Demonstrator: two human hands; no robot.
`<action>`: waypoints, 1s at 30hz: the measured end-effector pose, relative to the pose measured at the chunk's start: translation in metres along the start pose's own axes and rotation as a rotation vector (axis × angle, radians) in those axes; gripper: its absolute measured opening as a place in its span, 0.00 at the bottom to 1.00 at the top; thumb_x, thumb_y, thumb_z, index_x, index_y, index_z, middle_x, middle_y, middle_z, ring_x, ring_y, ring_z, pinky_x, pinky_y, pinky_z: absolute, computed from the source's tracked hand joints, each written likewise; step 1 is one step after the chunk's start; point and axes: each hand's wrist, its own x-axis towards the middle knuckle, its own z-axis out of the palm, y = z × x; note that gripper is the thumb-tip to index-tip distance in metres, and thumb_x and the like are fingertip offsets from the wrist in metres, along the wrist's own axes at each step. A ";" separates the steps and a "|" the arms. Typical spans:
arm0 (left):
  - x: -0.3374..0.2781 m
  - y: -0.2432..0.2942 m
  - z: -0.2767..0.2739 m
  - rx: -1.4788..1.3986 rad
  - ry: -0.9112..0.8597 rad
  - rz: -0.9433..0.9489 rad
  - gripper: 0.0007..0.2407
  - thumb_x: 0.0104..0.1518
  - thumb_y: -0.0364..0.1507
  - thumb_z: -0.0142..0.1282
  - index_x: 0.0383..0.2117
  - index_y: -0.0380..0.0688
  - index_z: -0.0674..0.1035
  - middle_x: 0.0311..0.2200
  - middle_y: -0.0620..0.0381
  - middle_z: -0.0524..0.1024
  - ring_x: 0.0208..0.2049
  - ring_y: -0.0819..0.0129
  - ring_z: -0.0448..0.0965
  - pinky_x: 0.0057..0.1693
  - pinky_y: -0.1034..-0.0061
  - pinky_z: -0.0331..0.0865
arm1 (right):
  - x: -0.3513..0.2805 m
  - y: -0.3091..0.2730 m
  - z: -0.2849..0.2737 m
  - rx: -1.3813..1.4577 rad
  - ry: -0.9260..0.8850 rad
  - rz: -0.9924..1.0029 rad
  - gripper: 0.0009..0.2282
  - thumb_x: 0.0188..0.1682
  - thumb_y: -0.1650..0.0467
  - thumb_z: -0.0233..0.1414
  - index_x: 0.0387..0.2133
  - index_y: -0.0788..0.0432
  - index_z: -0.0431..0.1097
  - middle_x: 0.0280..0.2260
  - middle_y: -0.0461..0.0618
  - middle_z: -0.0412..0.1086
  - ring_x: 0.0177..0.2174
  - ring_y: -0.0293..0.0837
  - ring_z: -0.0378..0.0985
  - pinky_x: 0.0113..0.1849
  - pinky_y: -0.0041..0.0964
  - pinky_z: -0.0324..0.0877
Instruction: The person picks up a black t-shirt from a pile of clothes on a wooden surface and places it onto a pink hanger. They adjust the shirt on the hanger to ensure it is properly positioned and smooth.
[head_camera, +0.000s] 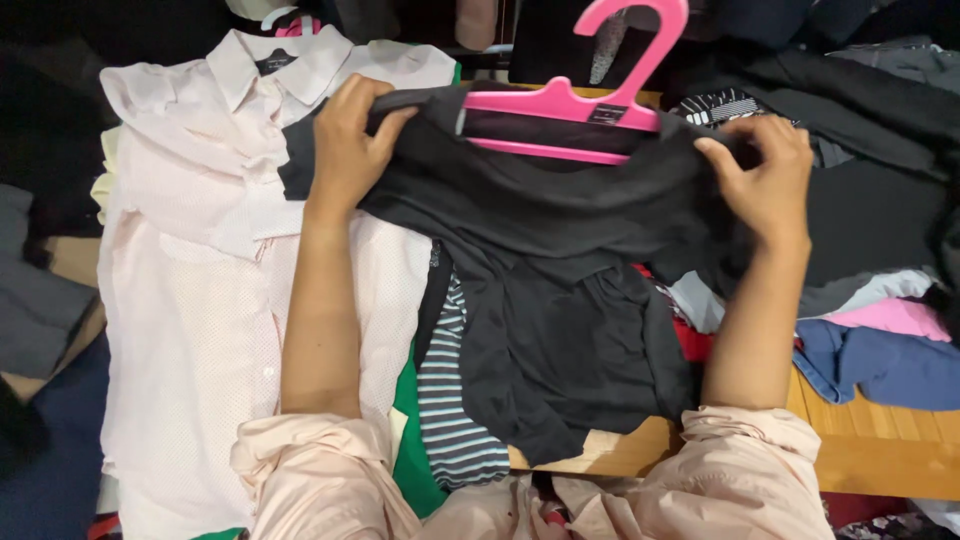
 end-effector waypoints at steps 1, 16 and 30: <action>0.000 -0.002 -0.003 -0.002 0.001 0.002 0.09 0.66 0.26 0.64 0.36 0.35 0.75 0.32 0.51 0.72 0.34 0.57 0.73 0.41 0.67 0.65 | -0.004 0.014 0.001 -0.003 0.002 0.000 0.09 0.59 0.68 0.68 0.40 0.59 0.75 0.41 0.49 0.77 0.42 0.52 0.76 0.47 0.48 0.61; -0.011 -0.028 -0.021 -0.110 0.022 -0.227 0.05 0.65 0.25 0.63 0.36 0.37 0.79 0.35 0.54 0.77 0.38 0.64 0.75 0.47 0.73 0.66 | -0.025 0.084 0.018 0.622 0.028 0.424 0.08 0.60 0.70 0.59 0.49 0.59 0.73 0.46 0.45 0.72 0.47 0.36 0.72 0.52 0.29 0.65; -0.016 -0.039 0.011 -0.095 0.066 -0.453 0.07 0.63 0.31 0.65 0.35 0.44 0.77 0.34 0.61 0.77 0.38 0.69 0.76 0.47 0.75 0.67 | -0.009 0.052 0.049 0.598 0.002 0.478 0.06 0.58 0.75 0.60 0.43 0.55 0.71 0.40 0.40 0.72 0.39 0.31 0.71 0.44 0.25 0.68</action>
